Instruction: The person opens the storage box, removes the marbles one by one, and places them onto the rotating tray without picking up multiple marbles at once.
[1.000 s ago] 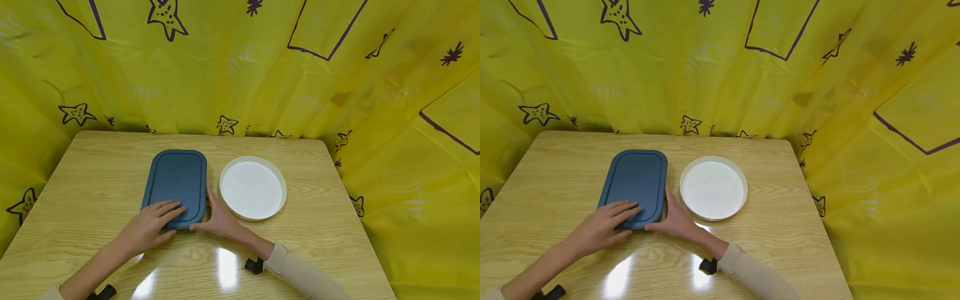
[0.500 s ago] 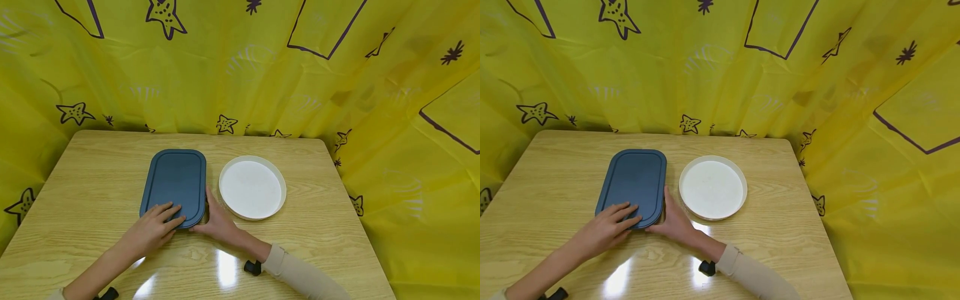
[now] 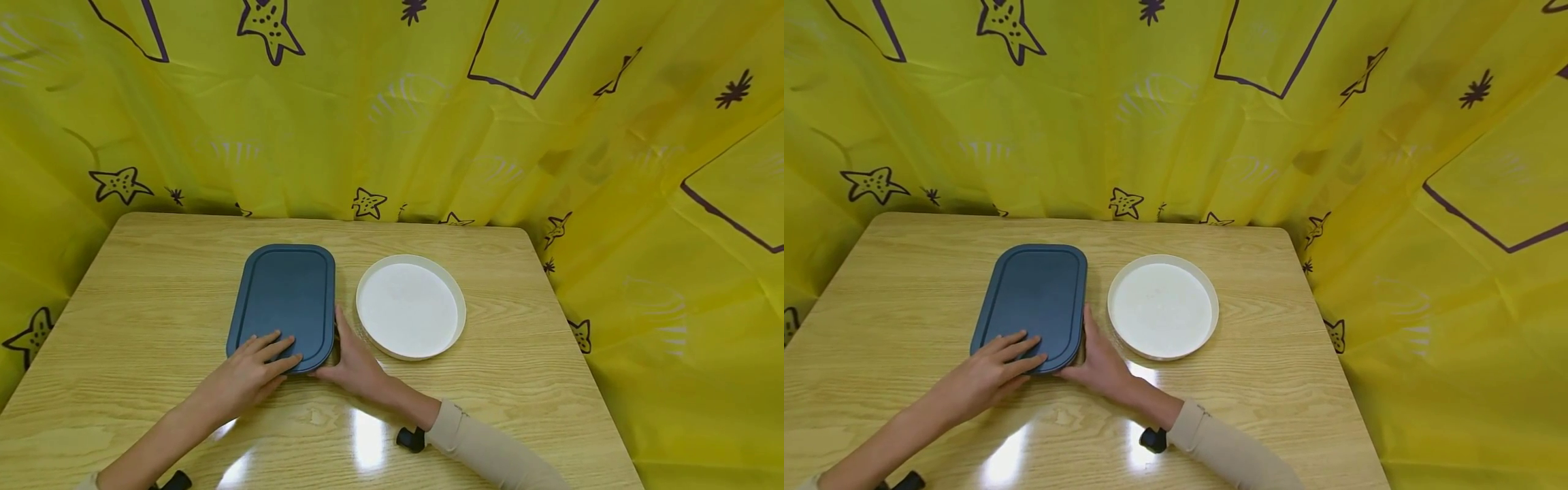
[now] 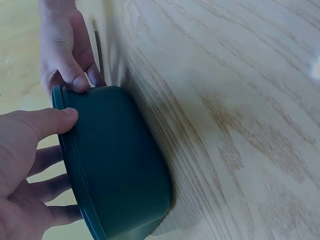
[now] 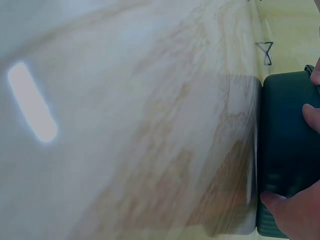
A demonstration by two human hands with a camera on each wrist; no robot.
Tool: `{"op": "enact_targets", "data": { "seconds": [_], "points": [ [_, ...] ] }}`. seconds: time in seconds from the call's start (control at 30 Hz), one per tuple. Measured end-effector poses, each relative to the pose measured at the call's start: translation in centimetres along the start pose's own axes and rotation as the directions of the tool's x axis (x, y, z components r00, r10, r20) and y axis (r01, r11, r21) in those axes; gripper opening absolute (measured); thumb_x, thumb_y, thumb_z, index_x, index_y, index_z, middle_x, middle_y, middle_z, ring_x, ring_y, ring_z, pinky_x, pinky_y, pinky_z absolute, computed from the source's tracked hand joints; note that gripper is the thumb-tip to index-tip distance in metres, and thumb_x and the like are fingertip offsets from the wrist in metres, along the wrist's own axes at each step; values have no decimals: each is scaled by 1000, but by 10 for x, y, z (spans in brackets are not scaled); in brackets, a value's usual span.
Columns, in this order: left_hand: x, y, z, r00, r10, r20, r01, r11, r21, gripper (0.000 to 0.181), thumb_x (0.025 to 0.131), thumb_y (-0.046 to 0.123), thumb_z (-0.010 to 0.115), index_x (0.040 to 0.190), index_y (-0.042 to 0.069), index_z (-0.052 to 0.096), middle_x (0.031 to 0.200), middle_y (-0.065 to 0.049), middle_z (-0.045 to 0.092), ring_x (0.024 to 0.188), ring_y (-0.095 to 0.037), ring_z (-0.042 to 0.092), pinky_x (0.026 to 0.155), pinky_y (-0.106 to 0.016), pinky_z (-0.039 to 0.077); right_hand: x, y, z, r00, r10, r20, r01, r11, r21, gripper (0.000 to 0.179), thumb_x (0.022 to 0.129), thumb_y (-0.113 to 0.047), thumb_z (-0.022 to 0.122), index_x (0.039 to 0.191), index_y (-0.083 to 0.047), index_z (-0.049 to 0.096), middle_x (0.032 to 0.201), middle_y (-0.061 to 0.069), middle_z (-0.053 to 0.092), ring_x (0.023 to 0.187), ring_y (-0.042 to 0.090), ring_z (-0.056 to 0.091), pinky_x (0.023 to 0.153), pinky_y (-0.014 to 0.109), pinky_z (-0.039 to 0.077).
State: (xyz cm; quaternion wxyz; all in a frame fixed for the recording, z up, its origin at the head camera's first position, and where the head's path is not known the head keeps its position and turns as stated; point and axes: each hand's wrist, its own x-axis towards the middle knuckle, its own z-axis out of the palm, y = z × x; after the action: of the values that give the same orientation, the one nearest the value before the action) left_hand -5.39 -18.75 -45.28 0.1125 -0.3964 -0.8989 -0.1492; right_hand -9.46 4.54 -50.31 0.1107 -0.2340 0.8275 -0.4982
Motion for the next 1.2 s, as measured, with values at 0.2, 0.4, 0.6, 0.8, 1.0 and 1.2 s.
{"op": "enact_targets", "data": {
  "seconds": [0.2, 0.4, 0.6, 0.8, 1.0, 1.2],
  "points": [
    [1, 0, -5, 999, 1, -52, -4, 998, -65, 49, 73, 4, 86, 120, 7, 73, 126, -21, 64, 114, -47, 59, 81, -63, 51, 0, 3, 0, 999, -36, 13, 35, 997, 75, 119, 83, -23, 84, 160, -11, -6, 164, 4, 15, 143, 18, 31, 112, 40, 32],
    [4, 2, -11, 995, 38, -96, -40, 999, -14, 55, 109, 38, 28, 124, 5, 68, 126, -20, 64, 112, -45, 61, 78, -61, 52, 1, 4, 0, 998, -63, 25, 60, 991, 116, 120, 83, -19, 84, 160, -19, -7, 164, 0, 16, 145, 15, 27, 114, 37, 28],
    [6, 5, -11, 974, 75, -214, -61, 996, 73, 60, 111, 34, 19, 121, 0, 67, 123, -20, 66, 109, -40, 64, 78, -58, 54, 0, 4, -1, 996, -76, 38, 69, 986, 151, 116, 83, -16, 83, 160, -17, -4, 162, 2, 24, 142, 15, 32, 113, 36, 30],
    [7, 3, -11, 942, 111, -318, -63, 986, 156, 52, 111, 28, 25, 124, -4, 64, 122, -20, 66, 108, -37, 65, 78, -55, 54, -2, 5, 0, 999, -17, 37, 11, 988, 153, 116, 81, -11, 84, 158, -1, -3, 162, 7, 21, 140, 16, 35, 112, 32, 30],
    [5, -1, -13, 925, 142, -353, -69, 975, 211, 48, 112, 22, 25, 128, -7, 60, 123, -21, 66, 108, -37, 66, 79, -54, 54, 0, 7, 2, 999, -45, 12, 42, 985, 169, 118, 78, -5, 85, 158, -4, -2, 161, 9, 22, 139, 20, 37, 113, 35, 29],
    [6, -3, -16, 912, 148, -382, -80, 979, 187, 46, 112, 15, 22, 122, -6, 62, 121, -21, 66, 105, -38, 66, 78, -55, 54, 1, 6, 1, 999, -43, 21, 39, 987, 156, 117, 80, -7, 85, 159, -8, -2, 161, 5, 24, 137, 16, 41, 112, 32, 32]
  ]
}}
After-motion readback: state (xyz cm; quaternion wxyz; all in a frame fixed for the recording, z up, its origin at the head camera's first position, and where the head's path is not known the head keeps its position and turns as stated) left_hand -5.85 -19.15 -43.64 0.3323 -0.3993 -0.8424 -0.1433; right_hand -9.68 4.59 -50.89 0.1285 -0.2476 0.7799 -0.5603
